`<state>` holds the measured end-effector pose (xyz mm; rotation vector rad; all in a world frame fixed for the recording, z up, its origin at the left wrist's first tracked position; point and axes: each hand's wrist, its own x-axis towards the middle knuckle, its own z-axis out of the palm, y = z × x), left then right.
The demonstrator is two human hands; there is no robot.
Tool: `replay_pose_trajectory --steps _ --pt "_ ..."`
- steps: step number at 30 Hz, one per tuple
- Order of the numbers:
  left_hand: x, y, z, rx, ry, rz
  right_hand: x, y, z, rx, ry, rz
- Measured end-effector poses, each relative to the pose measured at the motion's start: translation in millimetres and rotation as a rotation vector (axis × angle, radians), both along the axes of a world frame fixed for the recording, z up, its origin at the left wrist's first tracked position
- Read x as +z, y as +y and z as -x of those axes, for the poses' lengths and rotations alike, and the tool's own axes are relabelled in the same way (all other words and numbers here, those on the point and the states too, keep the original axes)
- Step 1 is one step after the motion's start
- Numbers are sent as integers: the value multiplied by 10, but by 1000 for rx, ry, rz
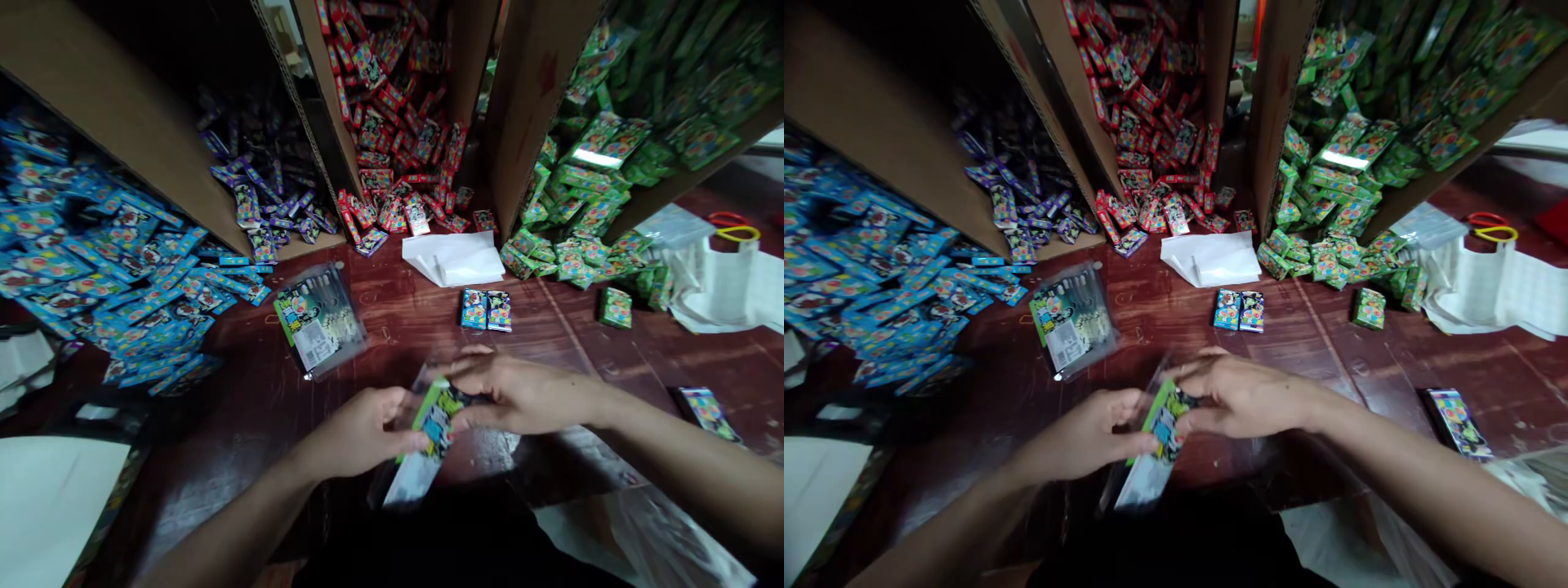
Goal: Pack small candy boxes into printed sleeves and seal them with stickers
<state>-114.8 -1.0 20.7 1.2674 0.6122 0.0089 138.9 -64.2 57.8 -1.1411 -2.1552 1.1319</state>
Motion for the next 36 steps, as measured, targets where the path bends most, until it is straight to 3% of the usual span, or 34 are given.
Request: replay_pose_trajectory --steps 3,5,8,10,14,18,22,24,29,36 --pt "-141 16 -127 214 -6 -179 -341 -98 151 -580 83 -91" --pt "-267 -4 -218 378 -19 -279 -608 -141 336 -863 196 -72" --pt "-457 -103 -320 534 -14 -332 -905 -155 589 -995 190 7" --pt "-557 -175 -351 569 1 -299 -995 -147 669 -1071 119 51" --pt "-652 -192 -373 580 -42 -286 -1017 -159 674 -1066 149 143" --pt "-682 -147 -413 557 -55 -357 -1033 -147 693 -1091 59 36" --pt "-719 -310 -426 671 119 -476 -1061 -57 738 -1114 -50 -16" --pt "-734 -422 -395 665 204 -486 -1047 -23 749 -1137 -55 -7" --pt "-759 -445 -298 747 283 -370 -1003 -50 827 -990 -148 133" --pt "-805 -269 -314 997 220 -222 -1080 -84 893 -872 -255 137"
